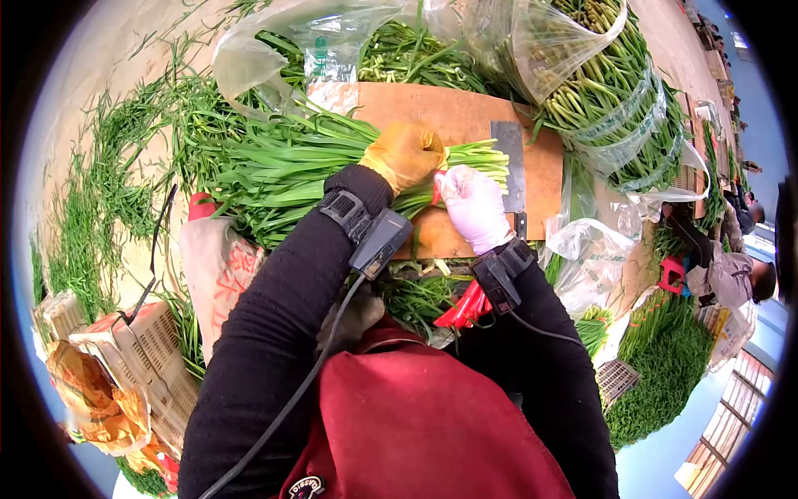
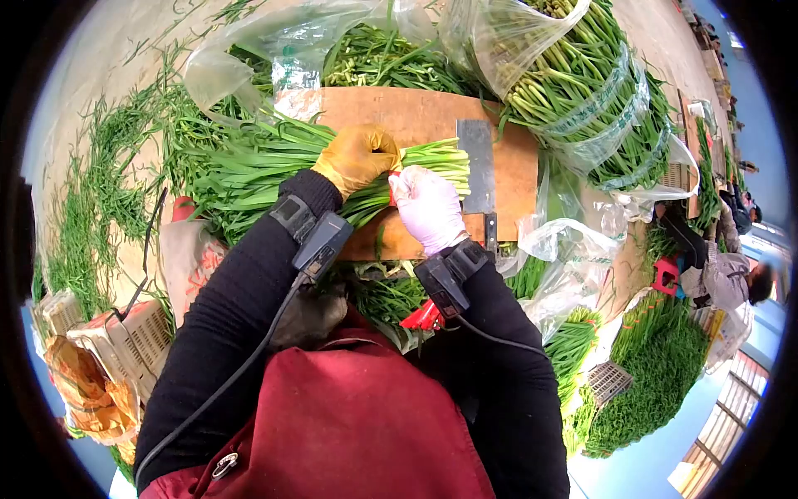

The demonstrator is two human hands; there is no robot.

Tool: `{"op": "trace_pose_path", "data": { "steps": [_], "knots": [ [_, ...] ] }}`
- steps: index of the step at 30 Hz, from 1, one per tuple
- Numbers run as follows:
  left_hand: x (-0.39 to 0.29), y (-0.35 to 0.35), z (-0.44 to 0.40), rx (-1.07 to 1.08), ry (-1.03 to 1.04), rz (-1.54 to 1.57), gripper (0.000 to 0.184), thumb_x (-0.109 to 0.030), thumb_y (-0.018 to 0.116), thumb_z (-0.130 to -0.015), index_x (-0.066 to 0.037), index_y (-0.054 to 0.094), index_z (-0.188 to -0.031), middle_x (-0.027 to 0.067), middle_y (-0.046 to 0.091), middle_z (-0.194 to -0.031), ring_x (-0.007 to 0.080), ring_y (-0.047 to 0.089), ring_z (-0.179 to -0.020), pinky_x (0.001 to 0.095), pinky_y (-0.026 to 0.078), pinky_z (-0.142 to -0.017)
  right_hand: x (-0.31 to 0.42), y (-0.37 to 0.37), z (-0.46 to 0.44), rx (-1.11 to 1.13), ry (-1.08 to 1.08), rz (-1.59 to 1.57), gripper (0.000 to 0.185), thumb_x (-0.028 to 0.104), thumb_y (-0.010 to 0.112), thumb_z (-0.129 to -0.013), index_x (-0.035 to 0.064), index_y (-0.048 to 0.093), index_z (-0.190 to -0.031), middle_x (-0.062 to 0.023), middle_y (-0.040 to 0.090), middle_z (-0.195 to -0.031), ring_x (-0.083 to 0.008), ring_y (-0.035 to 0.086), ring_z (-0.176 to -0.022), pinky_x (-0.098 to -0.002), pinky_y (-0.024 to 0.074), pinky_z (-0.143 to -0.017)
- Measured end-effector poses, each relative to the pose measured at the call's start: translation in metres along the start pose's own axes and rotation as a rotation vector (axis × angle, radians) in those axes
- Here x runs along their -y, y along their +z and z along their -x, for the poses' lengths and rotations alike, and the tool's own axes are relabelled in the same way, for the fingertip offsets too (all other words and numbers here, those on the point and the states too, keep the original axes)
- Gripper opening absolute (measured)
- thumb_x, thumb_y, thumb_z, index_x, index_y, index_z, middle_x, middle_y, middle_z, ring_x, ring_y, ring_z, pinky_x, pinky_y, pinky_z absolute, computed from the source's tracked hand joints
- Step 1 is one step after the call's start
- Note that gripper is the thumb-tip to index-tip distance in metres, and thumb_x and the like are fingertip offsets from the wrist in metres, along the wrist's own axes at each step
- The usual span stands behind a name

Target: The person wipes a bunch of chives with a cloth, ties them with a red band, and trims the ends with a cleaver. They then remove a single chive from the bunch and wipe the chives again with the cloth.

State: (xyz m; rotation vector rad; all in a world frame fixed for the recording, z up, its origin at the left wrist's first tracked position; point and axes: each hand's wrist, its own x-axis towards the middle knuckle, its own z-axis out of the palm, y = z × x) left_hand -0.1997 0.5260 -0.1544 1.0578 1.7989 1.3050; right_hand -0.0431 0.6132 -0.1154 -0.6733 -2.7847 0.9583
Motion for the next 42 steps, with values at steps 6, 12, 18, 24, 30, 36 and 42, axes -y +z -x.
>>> {"op": "trace_pose_path", "data": {
  "steps": [6,12,18,24,30,36,42],
  "knots": [
    [0.004,0.006,0.005,-0.035,0.082,0.011,0.002,-0.002,0.066,-0.076,-0.001,0.068,-0.076,0.0101,0.067,-0.075,0.0194,0.064,-0.071,0.0311,0.05,-0.066,-0.01,0.004,0.005,-0.073,-0.168,0.019,0.017,0.02,0.064,-0.089,0.006,0.06,-0.08,-0.013,0.06,-0.074,-0.0342,0.061,-0.073,-0.0414,0.0495,-0.063],
    [-0.015,-0.005,-0.018,0.203,0.181,-0.416,0.011,-0.014,0.063,-0.077,-0.005,0.07,-0.077,0.0145,0.067,-0.076,0.0313,0.065,-0.071,0.0382,0.051,-0.066,-0.011,0.016,0.011,-0.186,-0.207,0.057,0.012,0.019,0.065,-0.086,0.0075,0.061,-0.082,-0.0112,0.061,-0.075,-0.0327,0.061,-0.069,-0.0399,0.0508,-0.061],
    [-0.069,0.0,-0.041,0.514,0.235,-0.914,0.017,-0.016,0.061,-0.073,-0.008,0.072,-0.085,0.0174,0.068,-0.08,0.0382,0.066,-0.078,0.0459,0.052,-0.071,-0.01,0.024,0.01,-0.305,-0.244,0.14,0.01,0.019,0.067,-0.084,0.0105,0.062,-0.085,-0.0085,0.059,-0.072,-0.0301,0.061,-0.064,-0.0406,0.0502,-0.056],
    [-0.061,0.013,-0.028,0.305,-0.143,-0.806,0.022,-0.015,0.062,-0.079,-0.006,0.071,-0.096,0.0172,0.07,-0.091,0.0351,0.067,-0.085,0.041,0.052,-0.075,-0.003,0.022,0.011,-0.26,-0.16,0.136,0.006,0.012,0.065,-0.081,0.009,0.063,-0.086,-0.0123,0.061,-0.074,-0.0348,0.062,-0.067,-0.042,0.0512,-0.06],
    [-0.04,0.007,0.029,0.043,0.026,-0.207,0.036,-0.003,0.059,-0.083,-0.002,0.063,-0.119,0.0148,0.071,-0.099,0.0241,0.069,-0.09,0.0333,0.052,-0.079,-0.01,0.027,0.01,-0.322,-0.236,0.16,0.008,0.006,0.063,-0.075,0.0064,0.059,-0.082,-0.0136,0.059,-0.074,-0.0357,0.061,-0.068,-0.0425,0.0507,-0.059],
    [-0.024,0.018,0.047,-0.161,0.503,-0.577,0.053,0.004,0.062,-0.068,-0.01,0.063,-0.119,0.0112,0.064,-0.074,0.034,0.062,-0.07,0.0429,0.047,-0.063,-0.014,0.033,0.017,-0.315,-0.217,0.199,0.011,0.006,0.063,-0.073,0.0043,0.056,-0.081,-0.0155,0.057,-0.078,-0.0366,0.06,-0.071,-0.0432,0.0503,-0.062],
    [-0.019,0.017,0.043,-0.175,0.558,-0.601,0.021,-0.013,0.063,-0.078,-0.017,0.071,-0.097,0.0033,0.063,-0.074,0.0253,0.063,-0.072,0.0386,0.048,-0.068,-0.017,0.028,0.027,-0.209,-0.167,-0.036,0.008,0.012,0.058,-0.084,0.005,0.059,-0.088,-0.0147,0.059,-0.086,-0.036,0.06,-0.081,-0.0428,0.0509,-0.071]
  ]
}}
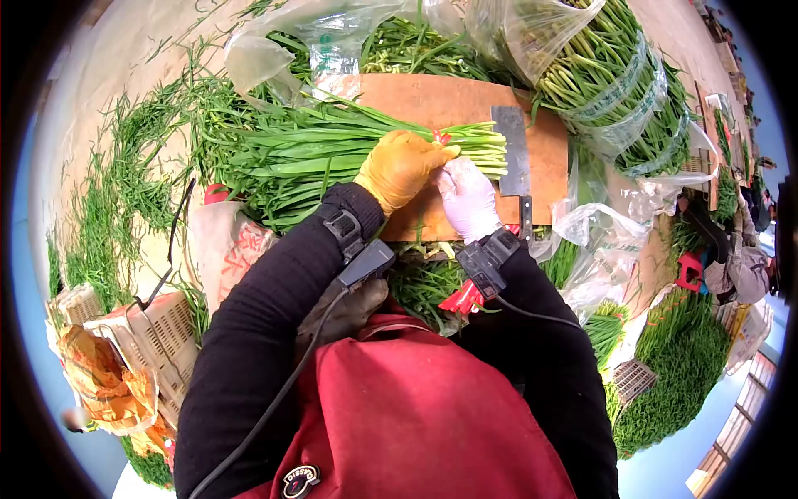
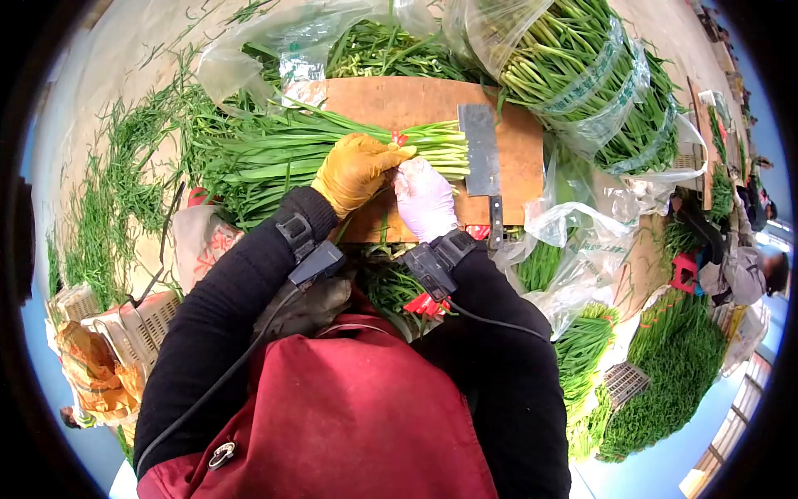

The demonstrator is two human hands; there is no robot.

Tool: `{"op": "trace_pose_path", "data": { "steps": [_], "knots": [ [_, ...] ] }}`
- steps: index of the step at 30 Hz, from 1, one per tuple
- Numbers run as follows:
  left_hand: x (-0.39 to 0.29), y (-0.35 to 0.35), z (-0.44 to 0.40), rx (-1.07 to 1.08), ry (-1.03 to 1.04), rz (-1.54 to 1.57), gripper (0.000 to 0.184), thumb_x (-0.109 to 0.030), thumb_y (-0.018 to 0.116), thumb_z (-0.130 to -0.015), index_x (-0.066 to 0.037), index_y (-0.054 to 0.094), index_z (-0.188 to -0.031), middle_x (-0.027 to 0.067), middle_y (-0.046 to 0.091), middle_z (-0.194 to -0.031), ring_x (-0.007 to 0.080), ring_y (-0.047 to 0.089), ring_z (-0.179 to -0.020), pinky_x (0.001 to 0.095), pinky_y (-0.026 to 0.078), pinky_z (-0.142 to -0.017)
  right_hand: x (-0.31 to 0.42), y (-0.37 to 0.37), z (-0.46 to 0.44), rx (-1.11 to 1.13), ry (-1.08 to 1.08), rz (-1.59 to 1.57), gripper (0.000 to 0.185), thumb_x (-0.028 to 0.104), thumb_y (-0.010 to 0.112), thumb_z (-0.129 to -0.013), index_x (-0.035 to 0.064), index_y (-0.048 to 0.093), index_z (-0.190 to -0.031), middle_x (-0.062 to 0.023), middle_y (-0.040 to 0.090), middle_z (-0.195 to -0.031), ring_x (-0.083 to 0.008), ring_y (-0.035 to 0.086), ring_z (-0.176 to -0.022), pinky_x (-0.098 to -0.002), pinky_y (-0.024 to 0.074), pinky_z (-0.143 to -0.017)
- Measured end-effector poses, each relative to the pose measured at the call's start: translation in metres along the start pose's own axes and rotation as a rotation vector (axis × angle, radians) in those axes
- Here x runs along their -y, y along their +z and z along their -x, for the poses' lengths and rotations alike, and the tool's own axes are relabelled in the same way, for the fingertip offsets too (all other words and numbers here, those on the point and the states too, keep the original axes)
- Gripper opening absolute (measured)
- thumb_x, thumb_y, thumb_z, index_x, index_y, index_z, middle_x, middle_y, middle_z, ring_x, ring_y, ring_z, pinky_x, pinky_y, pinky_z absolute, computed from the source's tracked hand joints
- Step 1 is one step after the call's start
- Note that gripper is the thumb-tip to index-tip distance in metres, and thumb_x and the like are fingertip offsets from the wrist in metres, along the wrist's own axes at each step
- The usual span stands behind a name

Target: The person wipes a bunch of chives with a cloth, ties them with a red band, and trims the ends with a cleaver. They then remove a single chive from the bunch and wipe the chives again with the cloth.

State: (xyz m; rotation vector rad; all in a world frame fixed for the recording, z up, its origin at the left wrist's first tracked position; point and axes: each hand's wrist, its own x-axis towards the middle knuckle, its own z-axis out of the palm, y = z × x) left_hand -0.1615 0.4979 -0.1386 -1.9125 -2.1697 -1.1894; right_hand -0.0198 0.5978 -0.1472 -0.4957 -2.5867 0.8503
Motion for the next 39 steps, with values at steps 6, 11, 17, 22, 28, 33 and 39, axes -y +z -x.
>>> {"op": "trace_pose_path", "data": {
  "steps": [6,11,17,22,28,33,39],
  "knots": [
    [0.005,-0.001,0.0,-0.07,0.132,0.082,0.016,-0.006,0.071,-0.066,-0.01,0.071,-0.081,0.0085,0.063,-0.071,0.0301,0.06,-0.065,0.0417,0.046,-0.059,0.003,-0.024,0.0,0.162,0.36,-0.36,0.017,0.015,0.063,-0.089,0.0044,0.065,-0.103,-0.0134,0.065,-0.092,-0.0287,0.063,-0.084,-0.0363,0.0506,-0.076],
    [0.004,-0.003,-0.001,0.024,0.088,0.104,0.008,-0.011,0.069,-0.065,-0.011,0.064,-0.071,0.0049,0.06,-0.07,0.029,0.06,-0.066,0.0413,0.047,-0.06,0.013,-0.041,-0.06,0.163,0.141,0.103,0.018,0.015,0.065,-0.086,0.0083,0.069,-0.102,-0.0111,0.062,-0.09,-0.028,0.063,-0.089,-0.0359,0.0499,-0.079],
    [0.005,-0.005,-0.002,0.005,0.093,0.162,0.014,-0.007,0.072,-0.062,-0.009,0.064,-0.074,0.0059,0.061,-0.075,0.0307,0.059,-0.07,0.0421,0.047,-0.063,0.004,-0.037,-0.087,0.393,0.093,0.201,0.013,0.02,0.066,-0.084,0.0091,0.07,-0.09,-0.0104,0.063,-0.09,-0.0297,0.062,-0.091,-0.0377,0.0494,-0.081],
    [0.011,0.005,-0.004,-0.055,0.093,0.177,0.009,-0.011,0.067,-0.061,-0.013,0.059,-0.064,0.0034,0.057,-0.069,0.0284,0.059,-0.07,0.041,0.047,-0.064,-0.004,-0.023,-0.082,0.276,0.146,0.159,0.014,0.023,0.066,-0.084,0.0089,0.069,-0.086,-0.0105,0.064,-0.089,-0.0303,0.063,-0.089,-0.0384,0.0495,-0.08],
    [0.011,0.002,-0.015,0.062,-0.023,0.189,0.007,-0.011,0.066,-0.063,-0.011,0.06,-0.06,0.006,0.059,-0.064,0.0284,0.061,-0.064,0.0403,0.049,-0.059,-0.007,-0.025,-0.093,0.392,0.21,0.25,0.014,0.024,0.062,-0.085,0.0135,0.07,-0.091,-0.0083,0.066,-0.098,-0.0297,0.063,-0.097,-0.0395,0.0499,-0.085],
    [0.013,-0.001,-0.02,0.066,0.055,0.18,0.013,-0.004,0.069,-0.063,-0.007,0.061,-0.073,0.0095,0.062,-0.076,0.0337,0.059,-0.072,0.0428,0.048,-0.063,-0.02,-0.015,-0.088,0.303,0.167,0.198,0.01,0.02,0.065,-0.083,0.0119,0.069,-0.087,-0.0084,0.066,-0.093,-0.0294,0.064,-0.092,-0.0382,0.0506,-0.081],
    [0.018,-0.002,-0.017,0.031,0.103,0.278,0.017,-0.003,0.071,-0.062,-0.007,0.063,-0.075,0.0072,0.061,-0.075,0.0321,0.058,-0.072,0.0414,0.048,-0.065,-0.023,-0.011,-0.076,0.1,0.083,0.052,0.007,0.014,0.07,-0.079,0.0078,0.068,-0.083,-0.0098,0.065,-0.083,-0.0284,0.065,-0.082,-0.0362,0.0516,-0.074]
  ]
}}
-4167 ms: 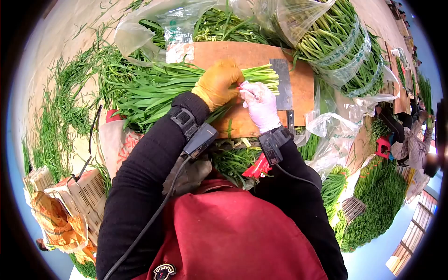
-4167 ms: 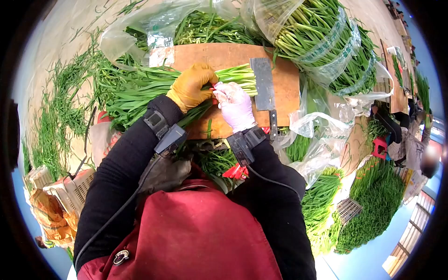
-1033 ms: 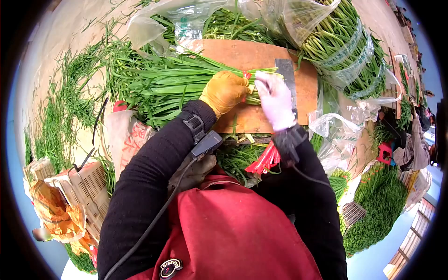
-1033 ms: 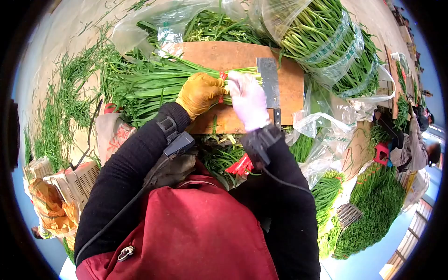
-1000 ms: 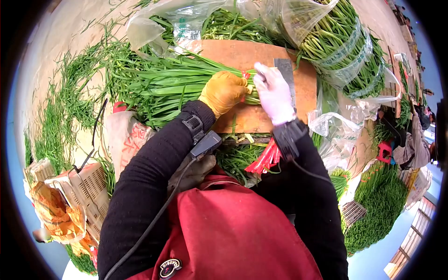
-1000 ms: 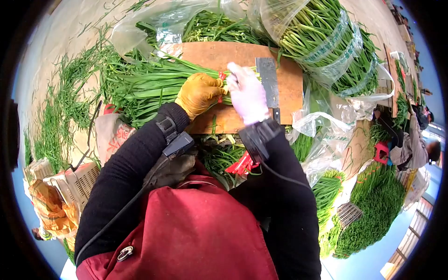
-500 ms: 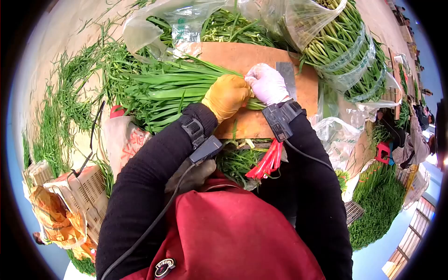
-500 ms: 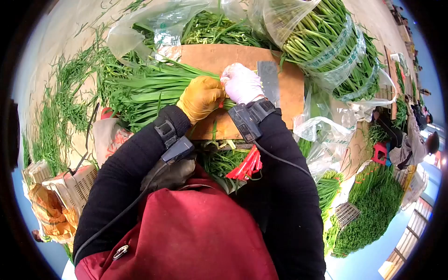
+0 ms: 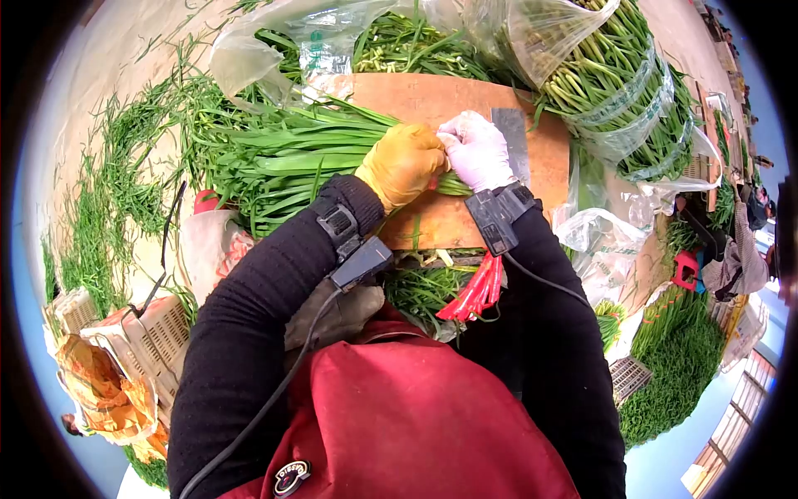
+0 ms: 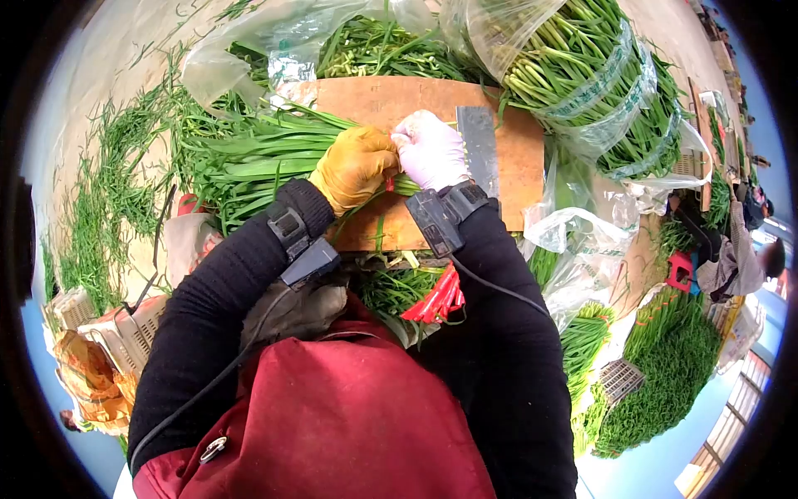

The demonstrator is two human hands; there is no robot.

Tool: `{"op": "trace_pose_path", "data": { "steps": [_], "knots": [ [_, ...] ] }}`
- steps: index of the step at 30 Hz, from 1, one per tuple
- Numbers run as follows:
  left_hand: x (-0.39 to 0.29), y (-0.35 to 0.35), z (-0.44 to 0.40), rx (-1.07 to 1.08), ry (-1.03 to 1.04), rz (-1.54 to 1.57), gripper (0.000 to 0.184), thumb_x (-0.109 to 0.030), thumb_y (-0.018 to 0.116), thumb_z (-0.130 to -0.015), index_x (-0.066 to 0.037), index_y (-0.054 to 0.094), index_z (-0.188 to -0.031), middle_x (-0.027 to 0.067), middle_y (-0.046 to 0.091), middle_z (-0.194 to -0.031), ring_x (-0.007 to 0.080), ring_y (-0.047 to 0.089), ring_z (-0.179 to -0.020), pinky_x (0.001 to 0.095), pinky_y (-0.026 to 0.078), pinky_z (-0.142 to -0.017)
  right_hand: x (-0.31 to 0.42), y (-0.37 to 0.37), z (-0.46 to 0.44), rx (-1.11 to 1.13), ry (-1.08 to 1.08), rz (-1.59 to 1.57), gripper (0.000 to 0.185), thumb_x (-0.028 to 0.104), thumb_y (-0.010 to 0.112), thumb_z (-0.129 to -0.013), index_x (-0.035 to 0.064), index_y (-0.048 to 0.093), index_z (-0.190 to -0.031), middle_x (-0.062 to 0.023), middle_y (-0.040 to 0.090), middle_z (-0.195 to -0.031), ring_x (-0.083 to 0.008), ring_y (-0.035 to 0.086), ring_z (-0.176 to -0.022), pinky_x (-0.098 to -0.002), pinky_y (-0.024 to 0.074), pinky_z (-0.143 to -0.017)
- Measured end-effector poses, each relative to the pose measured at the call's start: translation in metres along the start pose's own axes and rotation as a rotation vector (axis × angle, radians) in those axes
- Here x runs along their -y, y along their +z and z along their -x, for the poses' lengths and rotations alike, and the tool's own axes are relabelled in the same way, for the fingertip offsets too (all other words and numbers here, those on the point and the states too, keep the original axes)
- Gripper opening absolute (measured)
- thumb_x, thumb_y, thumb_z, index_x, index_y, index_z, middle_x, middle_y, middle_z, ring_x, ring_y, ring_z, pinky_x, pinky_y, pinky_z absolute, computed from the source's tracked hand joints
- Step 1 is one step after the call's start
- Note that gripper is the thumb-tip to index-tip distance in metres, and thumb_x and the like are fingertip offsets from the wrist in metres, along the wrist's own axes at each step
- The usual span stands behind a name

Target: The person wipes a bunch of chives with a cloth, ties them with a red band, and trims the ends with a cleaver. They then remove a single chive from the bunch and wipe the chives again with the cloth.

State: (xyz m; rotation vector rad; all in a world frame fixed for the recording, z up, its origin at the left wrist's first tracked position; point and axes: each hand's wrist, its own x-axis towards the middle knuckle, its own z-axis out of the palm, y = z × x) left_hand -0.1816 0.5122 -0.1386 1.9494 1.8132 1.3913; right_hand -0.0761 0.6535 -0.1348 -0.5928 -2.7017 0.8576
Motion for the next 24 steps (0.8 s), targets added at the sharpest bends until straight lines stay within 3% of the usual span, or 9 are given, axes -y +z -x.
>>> {"op": "trace_pose_path", "data": {
  "steps": [4,5,12,14,15,16,18,20,24],
  "knots": [
    [-0.003,-0.001,0.003,-0.075,-0.11,-0.002,0.011,-0.003,0.073,-0.07,-0.006,0.064,-0.077,0.007,0.063,-0.075,0.0308,0.059,-0.072,0.0393,0.049,-0.066,-0.007,-0.004,0.011,-0.07,-0.072,-0.098,0.006,0.013,0.069,-0.08,0.01,0.067,-0.084,-0.0085,0.063,-0.084,-0.0294,0.064,-0.082,-0.0386,0.0516,-0.074],
    [-0.005,-0.002,0.004,-0.099,-0.168,0.031,0.005,-0.003,0.071,-0.078,-0.004,0.066,-0.08,0.0088,0.064,-0.076,0.0284,0.061,-0.073,0.0372,0.049,-0.067,-0.006,-0.007,0.015,-0.096,-0.102,-0.126,0.006,0.011,0.069,-0.079,0.01,0.066,-0.085,-0.0085,0.062,-0.083,-0.0294,0.063,-0.081,-0.0384,0.0515,-0.074],
    [0.004,0.005,-0.001,-0.162,-0.622,0.217,0.007,-0.007,0.07,-0.082,0.0,0.067,-0.084,0.011,0.065,-0.076,0.021,0.061,-0.073,0.0351,0.048,-0.066,0.02,-0.014,0.044,-0.211,-0.287,-0.094,0.005,0.009,0.065,-0.079,0.0068,0.062,-0.08,-0.0102,0.058,-0.074,-0.032,0.06,-0.071,-0.0417,0.0497,-0.064],
    [0.003,-0.006,-0.01,0.015,-0.558,0.055,0.011,-0.012,0.065,-0.086,-0.002,0.065,-0.082,0.0097,0.06,-0.072,0.0206,0.056,-0.069,0.0348,0.046,-0.064,0.031,0.01,0.058,-0.076,-0.173,0.348,0.011,0.014,0.06,-0.081,0.0062,0.059,-0.073,-0.013,0.057,-0.07,-0.0345,0.058,-0.064,-0.0453,0.047,-0.057],
    [0.001,-0.007,-0.019,0.067,-0.459,0.072,0.01,-0.011,0.063,-0.086,-0.002,0.064,-0.081,0.0093,0.059,-0.071,0.0211,0.055,-0.067,0.035,0.045,-0.064,0.044,0.015,0.059,-0.203,-0.018,0.223,0.015,0.016,0.055,-0.08,0.0061,0.056,-0.069,-0.0151,0.056,-0.067,-0.0361,0.057,-0.061,-0.0477,0.045,-0.054],
    [-0.005,-0.009,-0.026,0.16,-0.508,0.032,0.016,-0.018,0.061,-0.085,-0.005,0.065,-0.078,0.0156,0.06,-0.072,0.0298,0.057,-0.067,0.0419,0.044,-0.064,0.043,0.021,0.061,-0.274,-0.015,0.055,0.008,0.012,0.055,-0.08,0.005,0.058,-0.076,-0.0154,0.054,-0.069,-0.0363,0.056,-0.065,-0.0477,0.0446,-0.057],
    [0.012,0.01,-0.014,0.093,-0.471,0.065,0.012,-0.014,0.066,-0.084,-0.003,0.068,-0.084,0.0156,0.064,-0.077,0.028,0.062,-0.072,0.0382,0.048,-0.068,0.047,0.03,0.06,-0.296,0.189,0.001,0.006,0.009,0.054,-0.075,0.0052,0.058,-0.073,-0.0162,0.056,-0.072,-0.038,0.058,-0.069,-0.0471,0.0477,-0.06],
    [0.01,0.01,-0.009,0.099,-0.467,0.132,0.012,-0.006,0.07,-0.081,-0.001,0.071,-0.092,0.0154,0.068,-0.084,0.0275,0.064,-0.078,0.0354,0.049,-0.07,0.038,0.042,0.066,-0.361,0.16,-0.144,0.006,0.01,0.054,-0.076,0.0053,0.057,-0.073,-0.016,0.056,-0.077,-0.0372,0.059,-0.074,-0.0456,0.0483,-0.064],
    [-0.009,0.0,0.001,0.055,-0.293,0.139,0.036,0.009,0.059,-0.079,-0.003,0.068,-0.112,0.0154,0.07,-0.096,0.0276,0.067,-0.088,0.0328,0.05,-0.079,0.037,0.049,0.062,-0.343,0.28,-0.413,0.006,0.011,0.061,-0.079,0.0046,0.061,-0.076,-0.0151,0.06,-0.083,-0.0353,0.059,-0.082,-0.044,0.0487,-0.074]
  ]
}}
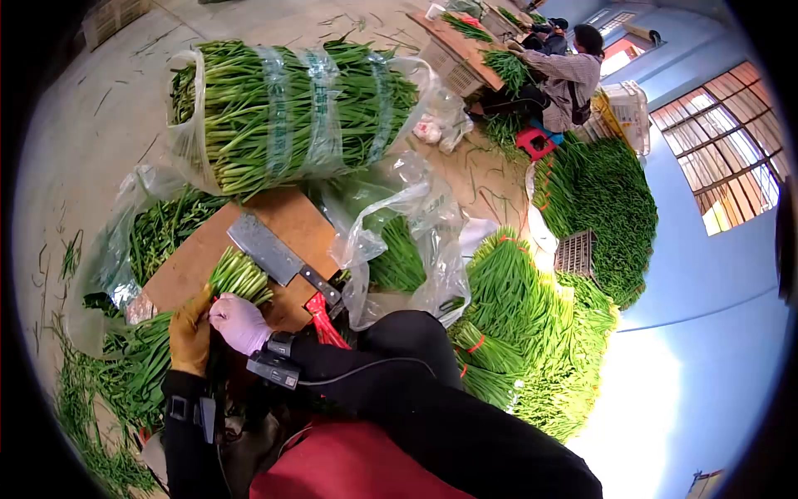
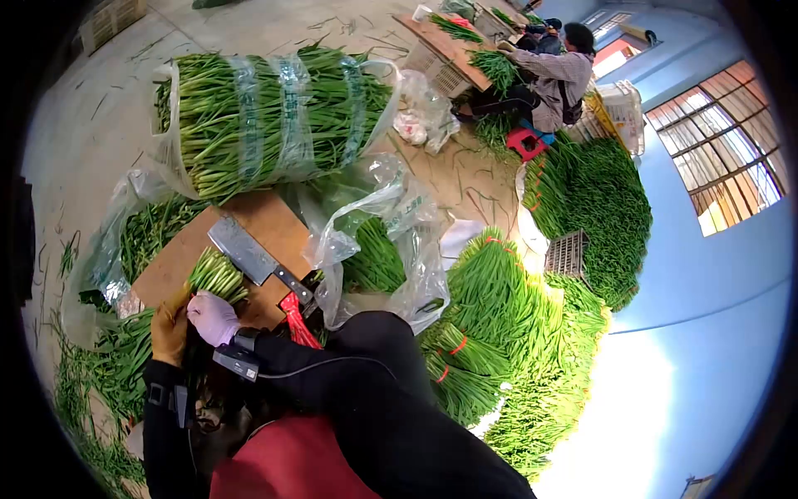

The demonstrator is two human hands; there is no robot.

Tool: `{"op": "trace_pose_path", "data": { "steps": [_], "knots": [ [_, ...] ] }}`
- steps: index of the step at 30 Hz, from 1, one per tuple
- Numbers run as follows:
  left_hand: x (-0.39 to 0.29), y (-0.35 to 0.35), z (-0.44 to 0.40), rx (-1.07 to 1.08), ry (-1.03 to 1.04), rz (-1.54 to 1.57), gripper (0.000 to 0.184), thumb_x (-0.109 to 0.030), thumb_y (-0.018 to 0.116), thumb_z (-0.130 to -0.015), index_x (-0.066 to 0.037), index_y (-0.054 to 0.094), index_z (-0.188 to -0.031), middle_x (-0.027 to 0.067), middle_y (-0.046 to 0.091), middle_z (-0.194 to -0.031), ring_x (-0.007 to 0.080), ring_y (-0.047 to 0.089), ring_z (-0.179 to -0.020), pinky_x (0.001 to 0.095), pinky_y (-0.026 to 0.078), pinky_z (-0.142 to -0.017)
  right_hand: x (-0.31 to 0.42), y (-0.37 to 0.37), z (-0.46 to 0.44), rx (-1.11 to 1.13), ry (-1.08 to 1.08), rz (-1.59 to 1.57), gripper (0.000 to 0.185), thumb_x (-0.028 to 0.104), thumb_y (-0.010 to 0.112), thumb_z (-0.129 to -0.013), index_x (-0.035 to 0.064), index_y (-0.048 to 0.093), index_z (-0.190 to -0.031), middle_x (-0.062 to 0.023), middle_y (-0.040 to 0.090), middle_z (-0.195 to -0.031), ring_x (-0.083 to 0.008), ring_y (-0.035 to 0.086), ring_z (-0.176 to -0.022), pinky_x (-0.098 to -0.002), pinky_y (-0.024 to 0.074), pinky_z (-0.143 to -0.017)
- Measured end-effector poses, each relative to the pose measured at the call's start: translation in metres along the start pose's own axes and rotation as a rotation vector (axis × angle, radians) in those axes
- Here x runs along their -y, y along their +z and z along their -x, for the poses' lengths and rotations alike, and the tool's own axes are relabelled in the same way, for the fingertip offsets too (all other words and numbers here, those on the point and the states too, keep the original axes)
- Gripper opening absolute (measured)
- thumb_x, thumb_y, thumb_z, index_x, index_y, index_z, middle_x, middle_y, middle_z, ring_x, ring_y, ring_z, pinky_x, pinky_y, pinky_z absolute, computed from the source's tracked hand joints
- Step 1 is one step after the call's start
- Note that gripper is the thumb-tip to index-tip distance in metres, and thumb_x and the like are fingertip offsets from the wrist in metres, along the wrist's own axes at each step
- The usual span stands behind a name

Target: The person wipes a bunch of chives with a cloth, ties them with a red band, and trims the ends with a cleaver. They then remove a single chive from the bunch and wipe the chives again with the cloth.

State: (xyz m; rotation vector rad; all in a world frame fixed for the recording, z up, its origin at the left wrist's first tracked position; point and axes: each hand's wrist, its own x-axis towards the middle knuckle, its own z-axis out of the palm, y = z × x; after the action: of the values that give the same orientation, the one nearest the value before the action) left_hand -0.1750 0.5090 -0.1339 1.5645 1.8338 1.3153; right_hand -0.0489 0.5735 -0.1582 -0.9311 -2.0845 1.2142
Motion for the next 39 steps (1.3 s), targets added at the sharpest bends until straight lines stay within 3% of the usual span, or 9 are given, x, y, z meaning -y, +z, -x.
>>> {"op": "trace_pose_path", "data": {
  "steps": [5,8,12,13,19,22,27,30,39],
  "knots": [
    [-0.014,0.002,0.001,-0.023,0.092,-0.082,0.03,0.007,0.063,-0.072,-0.006,0.069,-0.098,0.0122,0.066,-0.081,0.0304,0.063,-0.077,0.0363,0.049,-0.073,0.009,-0.005,0.003,0.056,0.183,-0.139,0.011,0.012,0.062,-0.082,0.0028,0.062,-0.077,-0.0151,0.059,-0.081,-0.0351,0.059,-0.083,-0.0417,0.0481,-0.073],
    [-0.022,0.003,-0.001,-0.064,0.073,-0.048,0.024,0.006,0.065,-0.071,-0.006,0.07,-0.091,0.0116,0.065,-0.079,0.0301,0.062,-0.075,0.0364,0.048,-0.07,0.011,-0.032,-0.007,0.176,0.021,0.024,0.011,0.013,0.059,-0.085,0.0028,0.062,-0.081,-0.0157,0.058,-0.082,-0.0362,0.058,-0.081,-0.0431,0.0474,-0.072],
    [-0.013,-0.002,0.0,0.019,0.082,-0.082,0.018,0.004,0.067,-0.071,-0.006,0.069,-0.086,0.0108,0.065,-0.078,0.03,0.061,-0.073,0.0361,0.047,-0.067,0.033,-0.055,-0.022,0.066,-0.155,0.213,0.009,0.013,0.057,-0.087,0.0051,0.061,-0.087,-0.0158,0.059,-0.087,-0.036,0.059,-0.082,-0.0445,0.0485,-0.072],
    [-0.018,-0.002,-0.001,0.019,0.078,-0.077,0.018,0.004,0.066,-0.072,-0.006,0.068,-0.086,0.0109,0.065,-0.078,0.0301,0.061,-0.072,0.036,0.047,-0.066,0.042,-0.061,-0.028,0.238,-0.066,0.375,0.009,0.012,0.057,-0.087,0.0062,0.064,-0.088,-0.0152,0.06,-0.089,-0.0352,0.061,-0.085,-0.0435,0.0502,-0.072],
    [-0.017,-0.003,0.002,-0.048,0.128,-0.049,0.014,0.005,0.064,-0.077,-0.004,0.067,-0.087,0.0107,0.064,-0.079,0.0286,0.061,-0.074,0.0339,0.047,-0.069,0.032,-0.055,-0.039,0.325,-0.111,0.46,0.011,0.013,0.058,-0.085,0.0061,0.066,-0.087,-0.0154,0.061,-0.09,-0.0346,0.065,-0.087,-0.041,0.0521,-0.07],
    [0.002,0.0,0.005,-0.084,0.06,-0.041,0.013,0.006,0.062,-0.08,-0.003,0.065,-0.088,0.0104,0.063,-0.081,0.0254,0.06,-0.075,0.032,0.047,-0.071,0.049,-0.068,-0.034,0.461,0.077,0.503,0.012,0.015,0.059,-0.084,0.0051,0.065,-0.084,-0.0156,0.061,-0.09,-0.0343,0.065,-0.085,-0.0412,0.0517,-0.069],
    [0.016,0.006,0.004,-0.08,-0.137,0.07,0.014,0.009,0.059,-0.082,-0.003,0.062,-0.088,0.0063,0.062,-0.084,0.0159,0.056,-0.075,0.0281,0.046,-0.072,0.006,-0.031,-0.004,0.126,-0.295,0.468,0.017,0.017,0.057,-0.086,0.0027,0.06,-0.08,-0.0121,0.059,-0.086,-0.0329,0.062,-0.082,-0.0412,0.0507,-0.07],
    [0.009,0.01,-0.004,-0.105,-0.229,0.262,0.017,0.01,0.057,-0.084,-0.003,0.061,-0.094,0.0017,0.06,-0.087,0.0111,0.053,-0.076,0.0254,0.045,-0.073,0.006,-0.027,0.005,0.066,0.018,0.171,0.015,0.018,0.058,-0.086,0.0048,0.061,-0.08,-0.0113,0.059,-0.086,-0.0334,0.061,-0.082,-0.0418,0.0506,-0.07],
    [0.033,0.015,-0.001,-0.129,-0.239,0.175,0.026,0.01,0.053,-0.088,-0.003,0.06,-0.109,-0.0021,0.055,-0.089,0.0074,0.045,-0.073,0.0218,0.04,-0.067,-0.007,-0.016,0.007,0.036,-0.162,0.158,0.01,0.012,0.056,-0.085,0.0035,0.055,-0.079,-0.0165,0.052,-0.082,-0.0368,0.057,-0.075,-0.0451,0.0465,-0.065]
  ]
}}
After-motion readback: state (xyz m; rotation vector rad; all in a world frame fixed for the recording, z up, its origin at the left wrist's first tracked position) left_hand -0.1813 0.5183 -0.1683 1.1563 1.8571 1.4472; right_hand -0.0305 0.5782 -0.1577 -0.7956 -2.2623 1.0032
